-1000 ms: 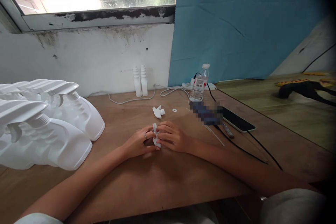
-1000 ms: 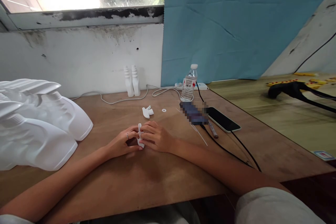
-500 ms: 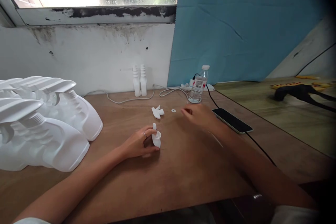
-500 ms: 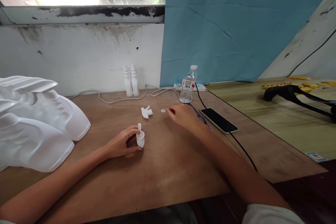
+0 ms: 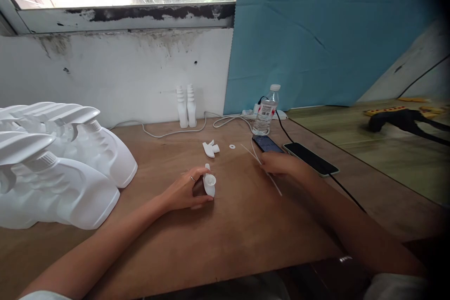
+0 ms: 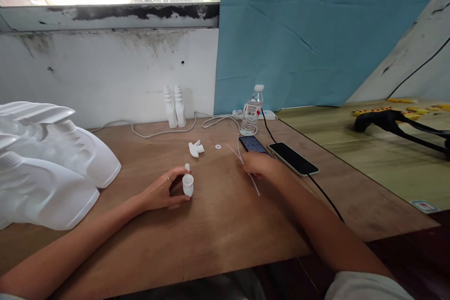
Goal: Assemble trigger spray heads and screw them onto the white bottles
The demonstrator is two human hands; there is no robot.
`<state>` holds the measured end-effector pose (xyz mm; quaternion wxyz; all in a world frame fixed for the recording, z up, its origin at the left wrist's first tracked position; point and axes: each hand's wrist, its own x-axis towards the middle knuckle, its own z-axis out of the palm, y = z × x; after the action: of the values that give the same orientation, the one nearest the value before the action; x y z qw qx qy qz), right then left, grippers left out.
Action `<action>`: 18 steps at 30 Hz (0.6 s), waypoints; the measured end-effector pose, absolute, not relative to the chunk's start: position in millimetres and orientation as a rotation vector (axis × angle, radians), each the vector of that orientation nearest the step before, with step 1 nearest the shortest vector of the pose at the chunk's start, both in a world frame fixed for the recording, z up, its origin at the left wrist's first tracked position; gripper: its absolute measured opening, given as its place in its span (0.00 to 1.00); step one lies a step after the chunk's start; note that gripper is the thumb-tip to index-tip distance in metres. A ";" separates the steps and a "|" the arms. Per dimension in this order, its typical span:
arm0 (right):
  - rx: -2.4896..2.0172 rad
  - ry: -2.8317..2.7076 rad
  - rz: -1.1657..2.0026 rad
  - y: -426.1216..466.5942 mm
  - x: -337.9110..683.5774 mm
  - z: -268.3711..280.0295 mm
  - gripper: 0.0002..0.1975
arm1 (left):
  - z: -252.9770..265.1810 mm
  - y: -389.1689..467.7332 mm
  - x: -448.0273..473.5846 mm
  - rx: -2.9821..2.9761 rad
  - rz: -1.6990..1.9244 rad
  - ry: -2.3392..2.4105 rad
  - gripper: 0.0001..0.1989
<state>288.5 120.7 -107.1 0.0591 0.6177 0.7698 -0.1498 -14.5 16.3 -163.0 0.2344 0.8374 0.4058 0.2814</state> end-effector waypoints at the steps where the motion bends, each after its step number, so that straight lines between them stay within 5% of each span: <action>1: 1.827 2.311 -0.439 120.7 286.1 -109.4 0.16 | -162.3 16.0 -14.3 2.285 0.773 1.125 0.33; 8: 1.802 2.434 -0.143 124.9 276.6 -114.9 0.12 | -160.2 18.1 -14.5 2.290 0.733 1.114 0.31; 11: 1.927 2.634 -0.268 126.7 273.3 -111.7 0.12 | -162.0 19.5 -15.2 2.331 0.710 1.116 0.29; 14: 1.977 2.855 -0.983 121.5 263.9 -110.1 0.10 | -164.8 20.4 -15.6 2.341 0.703 1.128 0.30; 18: 1.453 2.783 -2.141 100.4 239.9 -118.3 0.14 | -166.8 20.9 -16.1 2.336 0.706 1.120 0.30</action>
<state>239.9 100.4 -118.3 -0.3234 0.3619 0.6930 -0.5331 -16.1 20.9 -166.8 0.2260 0.8474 0.4064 0.2562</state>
